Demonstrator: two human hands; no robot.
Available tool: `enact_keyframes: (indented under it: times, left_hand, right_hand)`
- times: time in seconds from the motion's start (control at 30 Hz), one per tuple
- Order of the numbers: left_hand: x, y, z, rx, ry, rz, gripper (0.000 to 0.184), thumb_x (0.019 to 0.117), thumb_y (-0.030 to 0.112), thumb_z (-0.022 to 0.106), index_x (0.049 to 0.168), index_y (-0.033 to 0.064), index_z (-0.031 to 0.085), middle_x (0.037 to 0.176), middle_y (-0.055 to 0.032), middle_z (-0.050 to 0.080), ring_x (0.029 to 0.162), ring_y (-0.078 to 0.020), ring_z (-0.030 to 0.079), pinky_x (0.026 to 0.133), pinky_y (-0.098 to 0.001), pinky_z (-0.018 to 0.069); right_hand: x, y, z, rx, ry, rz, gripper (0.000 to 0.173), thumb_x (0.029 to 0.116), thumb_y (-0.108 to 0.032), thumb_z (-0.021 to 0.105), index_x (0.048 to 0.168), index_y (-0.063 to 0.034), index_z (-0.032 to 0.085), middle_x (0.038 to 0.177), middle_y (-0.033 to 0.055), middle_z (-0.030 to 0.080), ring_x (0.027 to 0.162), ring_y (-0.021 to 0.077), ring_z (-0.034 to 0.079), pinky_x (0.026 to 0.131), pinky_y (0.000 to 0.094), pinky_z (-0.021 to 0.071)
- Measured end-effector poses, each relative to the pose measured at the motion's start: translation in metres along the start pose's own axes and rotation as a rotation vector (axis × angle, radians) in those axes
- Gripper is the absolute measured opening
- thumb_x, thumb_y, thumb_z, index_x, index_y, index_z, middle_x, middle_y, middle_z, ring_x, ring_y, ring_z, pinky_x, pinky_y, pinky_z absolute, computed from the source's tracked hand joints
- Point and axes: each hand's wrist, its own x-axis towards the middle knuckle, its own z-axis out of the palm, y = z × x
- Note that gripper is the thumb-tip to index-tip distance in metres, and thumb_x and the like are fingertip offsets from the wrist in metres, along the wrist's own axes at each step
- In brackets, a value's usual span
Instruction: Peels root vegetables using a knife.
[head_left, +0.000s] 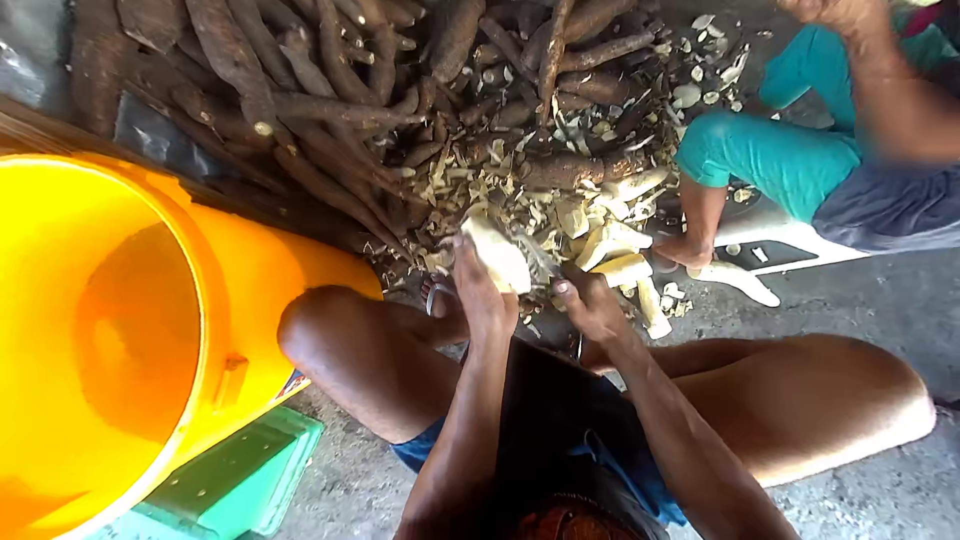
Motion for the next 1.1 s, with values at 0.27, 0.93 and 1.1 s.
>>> enact_keyframes:
  times: [0.27,0.93,1.1]
  left_hand:
    - [0.011,-0.017,-0.015,0.008,-0.054,-0.115,0.043,0.11,0.048,0.033,0.128,0.0172,0.057,0.113,-0.0052,0.067,0.105,-0.017,0.066,0.089,-0.0415,0.0576]
    - [0.004,-0.012,-0.039,0.0,0.025,-0.164,0.043,0.1097,0.048,0.035,0.127,0.0152,0.057,0.106,-0.0076,0.068,0.095,-0.0198,0.069,0.081,-0.043,0.0595]
    - [-0.002,-0.006,-0.041,0.031,0.01,-0.168,0.045,0.1099,0.047,0.034,0.127,0.0127,0.058,0.104,-0.009,0.068,0.093,-0.02,0.069,0.079,-0.0423,0.0604]
  right_hand:
    - [0.021,0.014,0.01,-0.224,-0.05,-0.158,0.092,0.0934,-0.083,0.018,0.089,-0.0056,0.067,0.068,0.0114,0.063,0.065,0.0306,0.067,0.055,0.0531,0.0536]
    - [0.031,0.003,0.01,-0.172,-0.263,-0.075,0.08,0.0981,-0.075,0.026,0.093,-0.0063,0.067,0.068,0.0102,0.062,0.066,0.0299,0.067,0.06,0.0546,0.0546]
    - [0.024,0.014,0.006,-0.015,-0.23,-0.009,0.077,0.0999,-0.073,0.026,0.095,-0.0076,0.066,0.07,0.0066,0.06,0.068,0.0217,0.063,0.064,0.0483,0.0533]
